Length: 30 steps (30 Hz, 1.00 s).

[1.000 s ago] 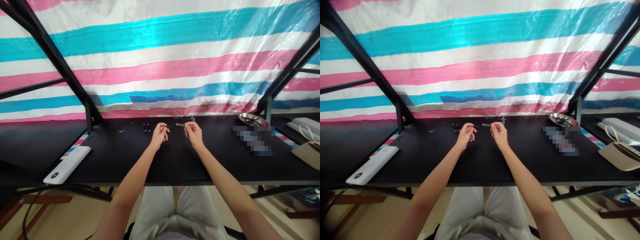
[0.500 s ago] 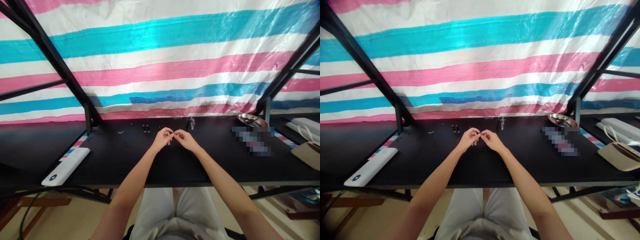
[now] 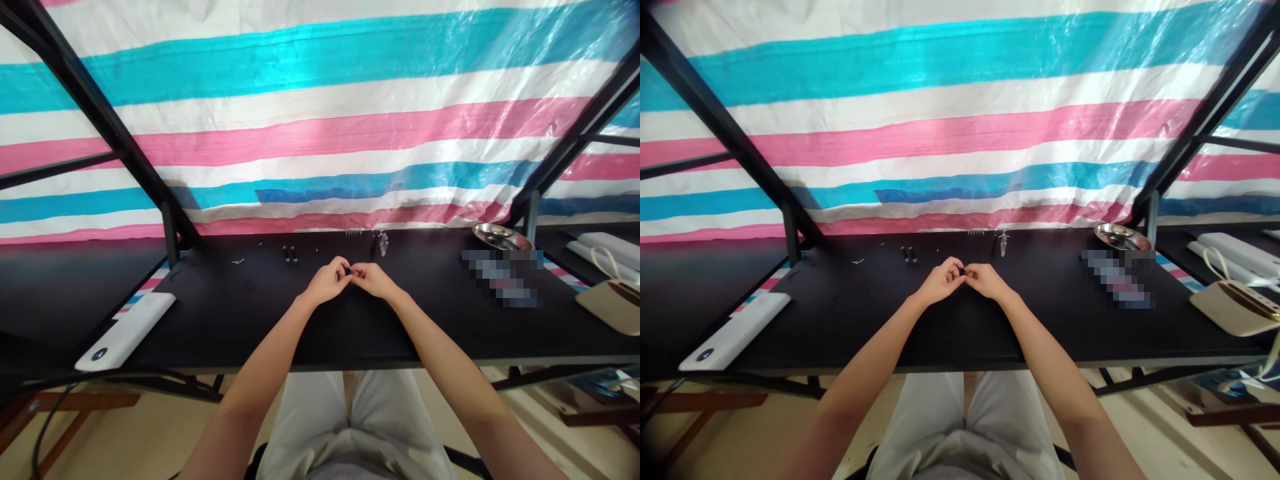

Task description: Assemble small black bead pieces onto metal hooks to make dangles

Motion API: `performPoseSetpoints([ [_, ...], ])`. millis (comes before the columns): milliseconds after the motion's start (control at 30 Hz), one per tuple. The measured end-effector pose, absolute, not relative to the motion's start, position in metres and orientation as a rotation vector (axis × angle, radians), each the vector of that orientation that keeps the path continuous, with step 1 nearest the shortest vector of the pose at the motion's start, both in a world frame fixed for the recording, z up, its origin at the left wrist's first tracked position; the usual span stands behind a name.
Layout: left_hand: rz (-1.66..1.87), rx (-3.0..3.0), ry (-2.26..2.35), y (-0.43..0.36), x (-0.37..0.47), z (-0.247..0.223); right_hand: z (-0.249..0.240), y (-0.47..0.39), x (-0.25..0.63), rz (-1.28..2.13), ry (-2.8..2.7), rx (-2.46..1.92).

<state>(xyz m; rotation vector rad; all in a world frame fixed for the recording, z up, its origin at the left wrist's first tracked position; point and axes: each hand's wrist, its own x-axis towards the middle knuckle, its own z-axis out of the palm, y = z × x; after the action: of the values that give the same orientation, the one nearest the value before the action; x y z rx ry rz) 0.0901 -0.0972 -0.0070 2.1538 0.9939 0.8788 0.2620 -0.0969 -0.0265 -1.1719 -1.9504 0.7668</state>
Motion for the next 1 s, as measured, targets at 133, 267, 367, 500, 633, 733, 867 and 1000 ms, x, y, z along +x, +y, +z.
performPoseSetpoints([
  [133, 0.806, 2.252, 1.092, -0.098, 0.09, -0.006, -0.025, -0.09, 0.278, 0.536, -1.933, -1.33],
  [267, 0.763, 2.293, 1.136, -0.099, 0.091, -0.006, -0.027, -0.083, 0.302, 0.235, -1.836, -1.566],
  [367, 0.776, 2.305, 1.123, -0.098, 0.091, -0.008, -0.031, -0.079, 0.312, 0.181, -1.765, -1.687],
  [500, 0.74, 2.363, 1.117, -0.095, 0.091, -0.01, -0.034, -0.076, 0.313, 0.244, -1.688, -1.747],
  [633, 0.716, 2.389, 1.124, -0.094, 0.09, -0.011, -0.032, -0.075, 0.315, 0.253, -1.607, -1.791],
  [733, 0.705, 2.401, 1.126, -0.093, 0.089, -0.013, -0.032, -0.075, 0.32, 0.246, -1.592, -1.826],
  [867, 0.687, 2.424, 1.126, -0.093, 0.09, -0.014, -0.035, -0.072, 0.32, 0.254, -1.594, -1.833],
  [1000, 0.654, 2.451, 1.134, -0.095, 0.09, -0.011, -0.04, -0.065, 0.314, 0.21, -1.585, -1.851],
])
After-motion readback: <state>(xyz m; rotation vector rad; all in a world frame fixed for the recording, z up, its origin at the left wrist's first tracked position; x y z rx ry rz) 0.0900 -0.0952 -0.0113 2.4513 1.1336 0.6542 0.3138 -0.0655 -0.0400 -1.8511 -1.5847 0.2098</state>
